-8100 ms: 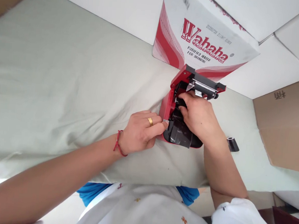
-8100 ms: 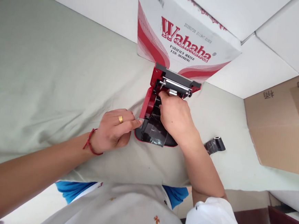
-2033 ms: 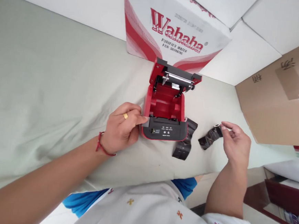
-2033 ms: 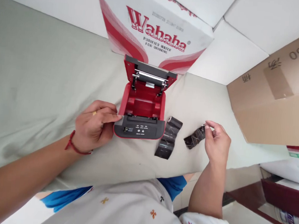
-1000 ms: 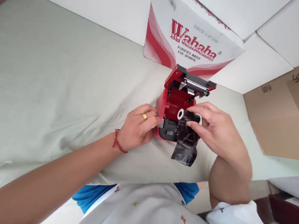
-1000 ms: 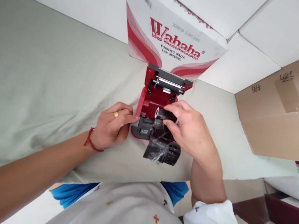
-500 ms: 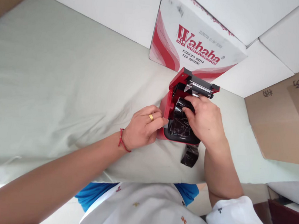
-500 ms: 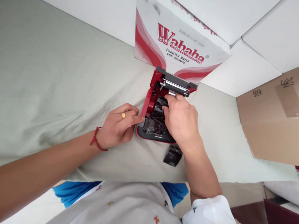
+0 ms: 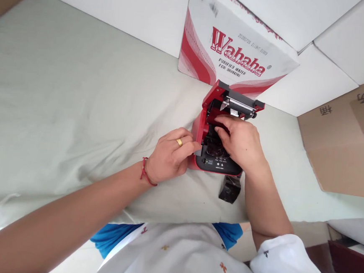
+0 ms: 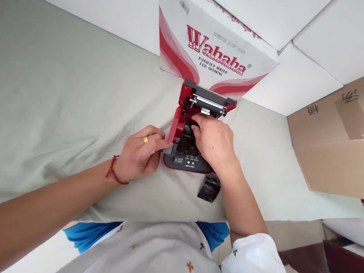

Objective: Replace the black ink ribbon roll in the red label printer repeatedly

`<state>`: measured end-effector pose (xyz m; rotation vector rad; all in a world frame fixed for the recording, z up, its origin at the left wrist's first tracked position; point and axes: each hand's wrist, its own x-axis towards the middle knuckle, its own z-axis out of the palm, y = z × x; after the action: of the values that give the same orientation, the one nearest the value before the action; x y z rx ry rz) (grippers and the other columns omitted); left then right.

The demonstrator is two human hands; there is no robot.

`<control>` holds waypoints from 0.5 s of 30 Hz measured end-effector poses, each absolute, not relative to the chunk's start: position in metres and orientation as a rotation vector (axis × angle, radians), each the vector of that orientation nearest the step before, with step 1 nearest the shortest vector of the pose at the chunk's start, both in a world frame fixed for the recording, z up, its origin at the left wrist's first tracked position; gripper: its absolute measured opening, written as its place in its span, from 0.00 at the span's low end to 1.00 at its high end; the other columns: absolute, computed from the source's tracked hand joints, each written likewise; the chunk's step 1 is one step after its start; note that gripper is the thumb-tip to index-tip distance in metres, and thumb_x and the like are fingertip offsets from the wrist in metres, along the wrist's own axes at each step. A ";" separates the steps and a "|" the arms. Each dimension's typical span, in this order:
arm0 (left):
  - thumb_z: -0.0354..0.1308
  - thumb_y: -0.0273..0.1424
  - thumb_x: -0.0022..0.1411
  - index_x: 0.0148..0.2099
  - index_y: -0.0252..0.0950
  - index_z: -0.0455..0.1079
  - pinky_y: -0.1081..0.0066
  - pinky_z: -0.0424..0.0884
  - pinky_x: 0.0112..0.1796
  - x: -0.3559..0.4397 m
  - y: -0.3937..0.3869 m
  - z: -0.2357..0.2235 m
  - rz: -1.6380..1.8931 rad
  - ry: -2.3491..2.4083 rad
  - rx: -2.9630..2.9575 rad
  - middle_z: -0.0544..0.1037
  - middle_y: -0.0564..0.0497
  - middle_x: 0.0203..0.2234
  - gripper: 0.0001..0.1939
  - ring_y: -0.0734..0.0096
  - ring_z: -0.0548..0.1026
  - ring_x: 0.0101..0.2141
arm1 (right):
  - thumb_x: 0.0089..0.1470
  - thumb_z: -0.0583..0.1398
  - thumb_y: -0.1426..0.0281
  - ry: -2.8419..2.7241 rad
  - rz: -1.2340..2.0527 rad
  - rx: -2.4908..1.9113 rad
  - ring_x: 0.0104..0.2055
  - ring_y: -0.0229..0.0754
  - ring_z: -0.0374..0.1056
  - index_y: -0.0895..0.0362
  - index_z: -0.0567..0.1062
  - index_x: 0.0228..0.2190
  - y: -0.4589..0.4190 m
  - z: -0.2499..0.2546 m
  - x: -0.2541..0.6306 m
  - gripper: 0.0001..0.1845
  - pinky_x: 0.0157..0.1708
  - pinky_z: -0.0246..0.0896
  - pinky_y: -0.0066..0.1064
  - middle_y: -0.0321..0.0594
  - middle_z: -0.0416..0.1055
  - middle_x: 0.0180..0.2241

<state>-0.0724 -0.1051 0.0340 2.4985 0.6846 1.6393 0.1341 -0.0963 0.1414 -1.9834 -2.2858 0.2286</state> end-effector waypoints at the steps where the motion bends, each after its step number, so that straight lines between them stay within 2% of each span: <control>1: 0.48 0.13 0.66 0.49 0.41 0.68 0.70 0.74 0.35 -0.072 -0.105 0.034 1.639 0.690 2.502 0.71 0.54 0.27 0.19 0.65 0.72 0.34 | 0.70 0.61 0.71 -2.279 0.255 -1.893 0.61 0.57 0.81 0.52 0.85 0.56 -0.098 0.141 0.137 0.18 0.63 0.73 0.51 0.44 0.84 0.60; 5: 0.47 0.14 0.69 0.49 0.41 0.70 0.69 0.75 0.37 -0.072 -0.108 0.037 1.636 0.710 2.494 0.72 0.54 0.26 0.18 0.64 0.74 0.36 | 0.72 0.62 0.71 -2.163 0.323 -1.465 0.51 0.48 0.84 0.51 0.87 0.48 -0.123 0.146 0.149 0.12 0.54 0.77 0.42 0.41 0.88 0.50; 7: 0.49 0.15 0.69 0.50 0.39 0.71 0.68 0.76 0.39 -0.073 -0.110 0.039 1.656 0.712 2.492 0.73 0.53 0.27 0.18 0.63 0.76 0.38 | 0.72 0.63 0.71 -2.151 0.291 -1.335 0.47 0.46 0.82 0.50 0.86 0.47 -0.144 0.147 0.155 0.10 0.50 0.77 0.41 0.40 0.88 0.46; 12: 0.55 0.16 0.67 0.53 0.36 0.77 0.63 0.79 0.47 -0.073 -0.122 0.041 1.753 0.777 2.515 0.80 0.48 0.38 0.18 0.62 0.78 0.45 | 0.70 0.66 0.72 -2.246 0.112 -1.199 0.50 0.48 0.77 0.54 0.84 0.52 -0.188 0.131 0.165 0.12 0.52 0.74 0.46 0.48 0.84 0.50; 15: 0.55 0.19 0.70 0.55 0.39 0.79 0.65 0.79 0.42 -0.072 -0.127 0.041 1.832 0.746 2.546 0.77 0.49 0.38 0.18 0.64 0.77 0.45 | 0.70 0.64 0.74 -2.214 0.049 -1.192 0.55 0.50 0.74 0.55 0.82 0.55 -0.201 0.116 0.168 0.14 0.56 0.73 0.48 0.49 0.83 0.51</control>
<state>-0.0716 -0.1270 0.0408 2.5459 0.7464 1.8315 0.1677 -0.2015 0.1163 -1.1920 -2.2138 0.0490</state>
